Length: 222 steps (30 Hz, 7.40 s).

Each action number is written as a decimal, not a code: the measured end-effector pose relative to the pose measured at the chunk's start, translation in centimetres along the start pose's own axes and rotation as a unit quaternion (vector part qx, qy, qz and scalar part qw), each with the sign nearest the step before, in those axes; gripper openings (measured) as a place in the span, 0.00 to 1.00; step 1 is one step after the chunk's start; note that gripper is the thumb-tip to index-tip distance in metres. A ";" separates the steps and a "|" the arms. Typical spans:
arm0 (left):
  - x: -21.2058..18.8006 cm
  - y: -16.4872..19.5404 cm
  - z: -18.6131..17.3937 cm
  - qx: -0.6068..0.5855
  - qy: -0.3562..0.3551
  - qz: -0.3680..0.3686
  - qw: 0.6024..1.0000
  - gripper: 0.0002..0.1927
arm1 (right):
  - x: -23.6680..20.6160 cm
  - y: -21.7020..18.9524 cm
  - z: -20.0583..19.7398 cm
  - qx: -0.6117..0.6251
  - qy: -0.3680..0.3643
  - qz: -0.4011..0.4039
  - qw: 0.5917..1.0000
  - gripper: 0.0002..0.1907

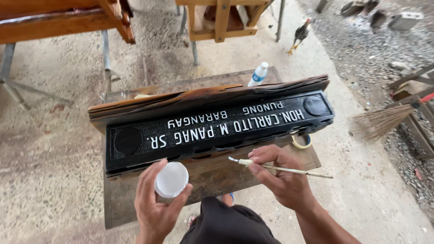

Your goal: The person paints white lettering on a carved black wooden signboard using a small brush, repeatedly dipping the brush into a jar of white paint and tracing the raised letters spelling a barangay captain's name, working letter by letter along the sign.

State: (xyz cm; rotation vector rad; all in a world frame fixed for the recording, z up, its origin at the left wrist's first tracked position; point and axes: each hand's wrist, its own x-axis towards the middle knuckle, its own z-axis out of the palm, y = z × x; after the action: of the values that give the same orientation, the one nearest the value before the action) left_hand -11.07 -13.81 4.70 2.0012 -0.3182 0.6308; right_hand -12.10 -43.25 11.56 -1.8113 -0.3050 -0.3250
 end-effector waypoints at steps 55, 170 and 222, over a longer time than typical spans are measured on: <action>2.2 7.9 12.6 -0.020 -0.096 -0.076 0.992 0.37 | 7.1 3.4 -10.9 0.125 -0.183 0.191 0.956 0.04; 1.2 -15.9 -0.7 0.063 0.198 -0.094 0.974 0.41 | 16.2 13.8 6.2 -0.080 -0.168 0.020 0.982 0.08; 3.0 -15.8 -1.1 0.217 0.170 0.008 0.961 0.39 | 16.6 13.6 6.4 -0.043 -0.158 0.057 0.985 0.06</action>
State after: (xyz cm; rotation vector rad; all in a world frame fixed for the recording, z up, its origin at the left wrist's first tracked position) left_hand -1.44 -5.01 -4.83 2.2488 0.0180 1.1136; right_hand 8.73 -39.92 4.06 -1.9573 -0.4114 0.0312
